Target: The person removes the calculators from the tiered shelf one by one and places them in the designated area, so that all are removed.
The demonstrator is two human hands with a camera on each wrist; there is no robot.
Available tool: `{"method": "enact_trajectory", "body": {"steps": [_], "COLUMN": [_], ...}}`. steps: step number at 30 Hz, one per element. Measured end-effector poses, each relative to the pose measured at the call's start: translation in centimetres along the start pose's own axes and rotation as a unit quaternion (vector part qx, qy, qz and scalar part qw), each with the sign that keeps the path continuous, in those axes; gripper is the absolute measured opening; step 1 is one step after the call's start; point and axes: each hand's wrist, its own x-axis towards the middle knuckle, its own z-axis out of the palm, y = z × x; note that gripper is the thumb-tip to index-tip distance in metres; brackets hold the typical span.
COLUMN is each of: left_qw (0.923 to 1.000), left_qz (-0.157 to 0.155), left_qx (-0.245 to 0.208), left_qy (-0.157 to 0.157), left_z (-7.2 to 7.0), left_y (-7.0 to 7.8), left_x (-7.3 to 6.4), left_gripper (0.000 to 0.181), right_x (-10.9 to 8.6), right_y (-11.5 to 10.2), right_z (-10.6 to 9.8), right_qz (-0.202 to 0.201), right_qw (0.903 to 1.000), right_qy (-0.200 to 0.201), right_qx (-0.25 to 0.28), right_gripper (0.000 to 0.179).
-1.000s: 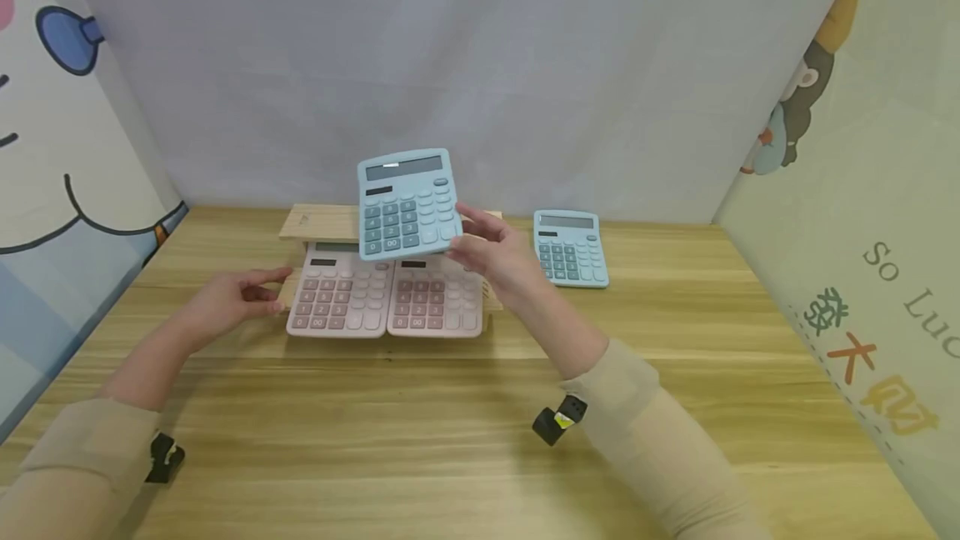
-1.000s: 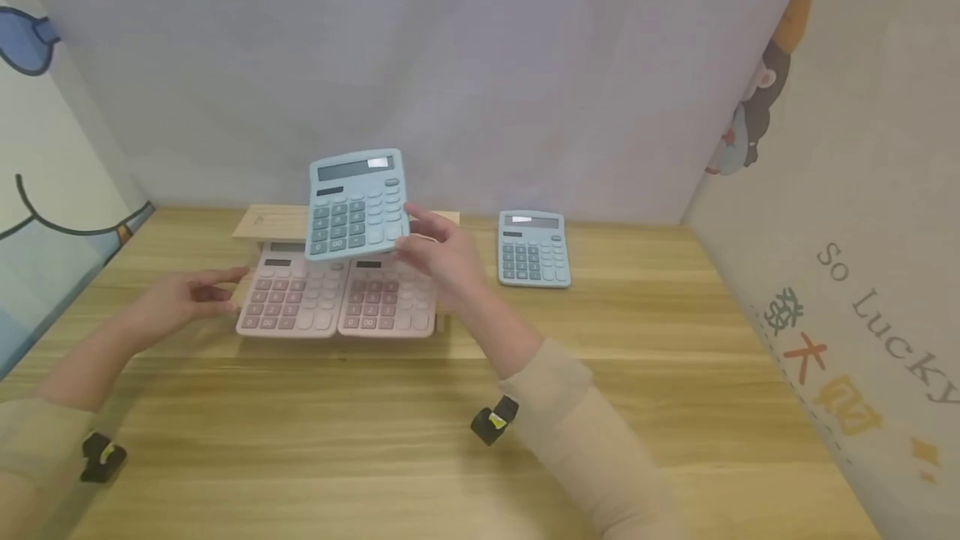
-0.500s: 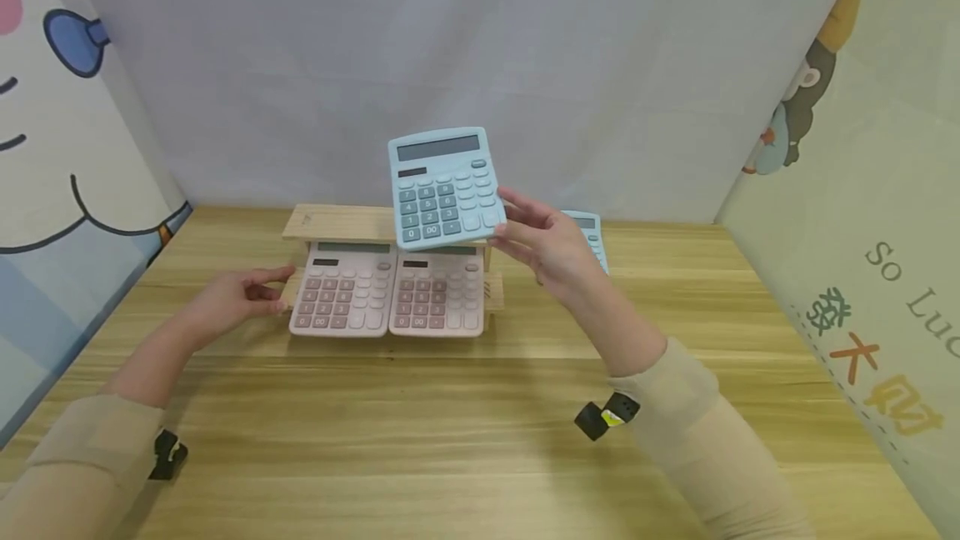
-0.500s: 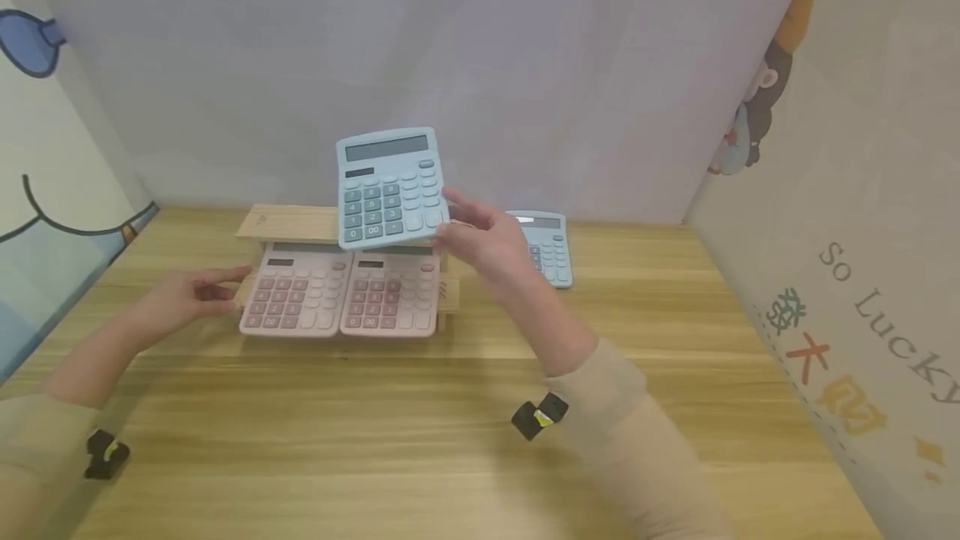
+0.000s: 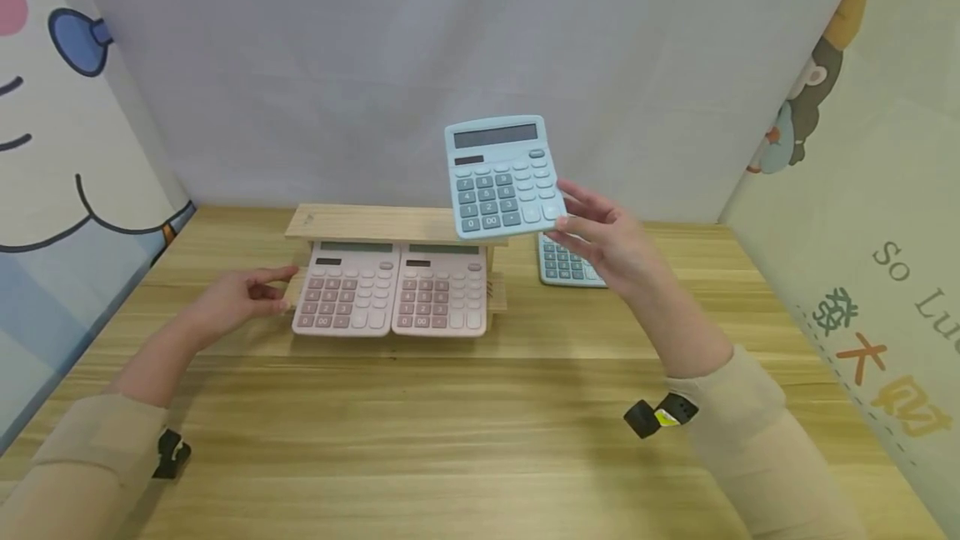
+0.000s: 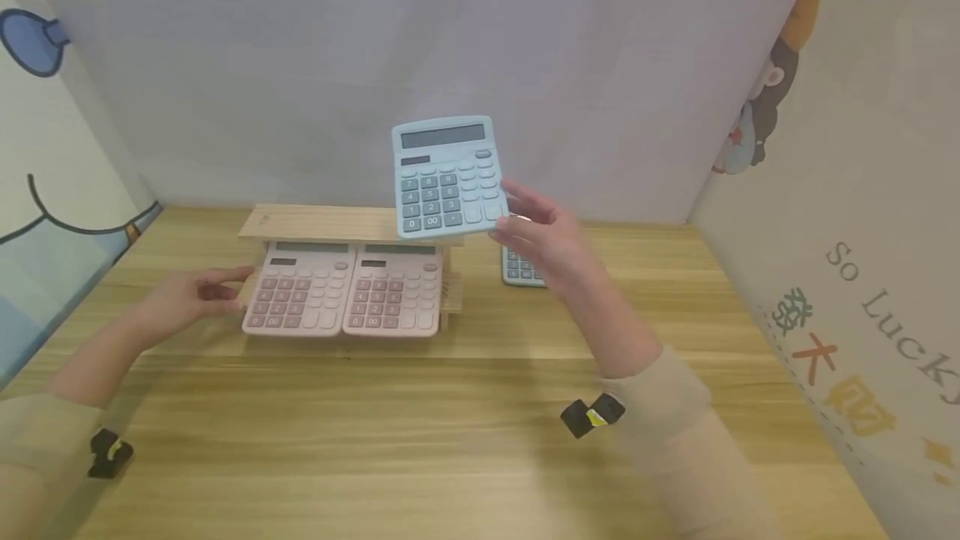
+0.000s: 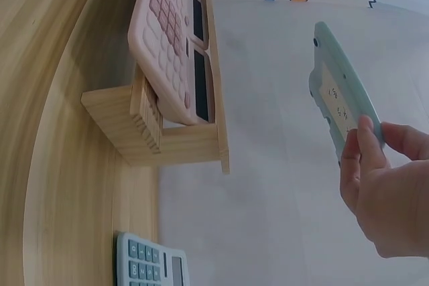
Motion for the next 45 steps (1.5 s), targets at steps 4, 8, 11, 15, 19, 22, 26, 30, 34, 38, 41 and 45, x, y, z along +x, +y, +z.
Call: {"method": "enact_trajectory", "body": {"steps": [4, 8, 11, 15, 19, 22, 26, 30, 34, 38, 41, 45], "left_qw": [1.0, 1.0, 1.0, 1.0, 1.0, 1.0, 1.0, 1.0, 0.9999, 0.9998, 0.9998, 0.9998], "left_qz": [0.003, 0.003, 0.001, 0.002, 0.003, 0.005, 0.006, 0.006, 0.011, 0.018, 0.02, 0.019], "left_qx": [0.001, 0.003, 0.004, 0.006, 0.004, 0.001, -0.001, -0.001, -0.001, 0.0, 0.003, 0.007], "left_qy": [0.003, 0.003, 0.001, 0.0, 0.0, 0.0, 0.0, 0.0, 0.0, 0.001, 0.001, 0.002], "left_z": [0.0, 0.1, 0.1, 0.1, 0.1, 0.2, 0.2, 0.1, 0.0, 0.0, -0.1, -0.1], "left_y": [-0.2, -0.1, -0.1, -0.1, 0.1, 0.1, 0.1, 0.1, 0.2, 0.3, 0.4, 0.4], "left_x": [0.1, 0.0, 0.0, -0.1, 0.0, 0.0, 0.0, 0.0, 0.0, -0.1, -0.2, -0.2], "left_gripper": [0.065, 0.066, 0.067, 0.067, 0.066, 0.066, 0.066, 0.065, 0.064, 0.063, 0.063, 0.063], "right_x": [-0.4, -0.8, -1.1, -1.5, -1.7, -1.8, -2.0, -2.2, -2.3, -2.2, -2.2, -2.2], "right_y": [-0.5, -0.9, -1.2, -1.4, -1.6, -1.7, -1.9, -1.9, -1.5, -0.9, -0.4, 0.2], "right_z": [-1.6, -3.3, -4.5, -6.2, -7.8, -9.0, -10.5, -11.8, -13.1, -14.3, -15.2, -16.5], "right_qz": [-0.009, -0.019, -0.028, -0.044, -0.06, -0.069, -0.075, -0.075, -0.068, -0.053, -0.046, -0.048], "right_qw": [0.9998, 0.9994, 0.999, 0.9984, 0.9974, 0.9968, 0.9968, 0.9971, 0.9974, 0.997, 0.9964, 0.9966], "right_qy": [-0.003, -0.005, 0.0, 0.007, 0.002, -0.003, -0.001, 0.009, 0.017, 0.04, 0.051, 0.053], "right_qx": [0.015, 0.03, 0.034, 0.036, 0.04, 0.039, 0.027, 0.007, -0.014, -0.04, -0.049, -0.042], "right_gripper": [0.057, 0.054, 0.049, 0.046, 0.044, 0.044, 0.044, 0.047, 0.05, 0.054, 0.058, 0.061]}}
